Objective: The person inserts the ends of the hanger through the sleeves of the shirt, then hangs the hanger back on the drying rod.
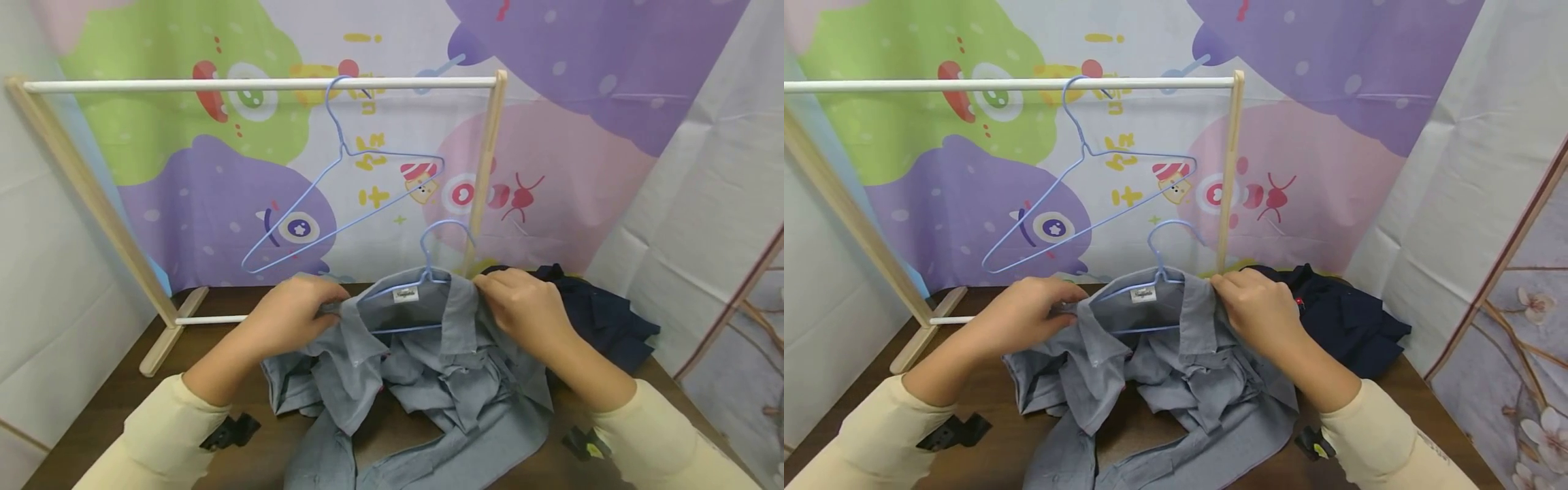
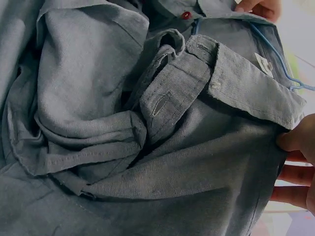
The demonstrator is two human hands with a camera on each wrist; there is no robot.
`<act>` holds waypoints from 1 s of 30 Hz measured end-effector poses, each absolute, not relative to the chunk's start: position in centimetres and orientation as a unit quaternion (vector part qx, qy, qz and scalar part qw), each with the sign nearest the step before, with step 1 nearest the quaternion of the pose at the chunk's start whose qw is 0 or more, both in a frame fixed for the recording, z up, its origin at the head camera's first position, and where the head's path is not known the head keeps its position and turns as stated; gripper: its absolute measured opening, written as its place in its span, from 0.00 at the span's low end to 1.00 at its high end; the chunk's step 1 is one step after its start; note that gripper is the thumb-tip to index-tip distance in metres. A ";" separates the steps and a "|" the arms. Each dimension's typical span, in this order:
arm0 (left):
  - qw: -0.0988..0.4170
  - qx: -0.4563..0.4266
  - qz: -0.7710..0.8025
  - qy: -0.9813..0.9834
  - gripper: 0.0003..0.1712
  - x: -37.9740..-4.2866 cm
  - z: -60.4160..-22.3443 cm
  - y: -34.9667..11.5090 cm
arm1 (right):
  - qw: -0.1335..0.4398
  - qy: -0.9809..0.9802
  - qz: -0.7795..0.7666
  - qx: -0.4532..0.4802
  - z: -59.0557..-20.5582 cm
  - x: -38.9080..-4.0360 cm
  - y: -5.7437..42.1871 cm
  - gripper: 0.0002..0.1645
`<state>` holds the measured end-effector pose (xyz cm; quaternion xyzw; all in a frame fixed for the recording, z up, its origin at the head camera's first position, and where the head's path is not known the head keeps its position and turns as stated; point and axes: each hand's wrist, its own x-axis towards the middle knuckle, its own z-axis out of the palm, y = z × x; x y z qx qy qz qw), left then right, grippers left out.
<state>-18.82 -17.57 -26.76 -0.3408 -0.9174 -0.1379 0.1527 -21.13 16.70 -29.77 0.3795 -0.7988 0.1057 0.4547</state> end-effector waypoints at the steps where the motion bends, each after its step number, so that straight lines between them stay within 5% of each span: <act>1: 0.152 -0.342 -0.131 -0.918 0.14 -18.8 -26.8 -17.3 | 0.455 -0.798 0.106 0.382 -29.7 -21.1 16.6 0.14; 18: 0.235 -0.320 -0.140 -0.907 0.11 -18.6 -27.4 -17.7 | 0.308 -0.885 0.082 0.339 -28.9 -21.8 19.7 0.12; 30: 0.236 -0.263 -0.063 -0.934 0.13 -18.4 -27.2 -17.2 | 0.315 -0.870 0.082 0.370 -29.6 -21.7 19.0 0.12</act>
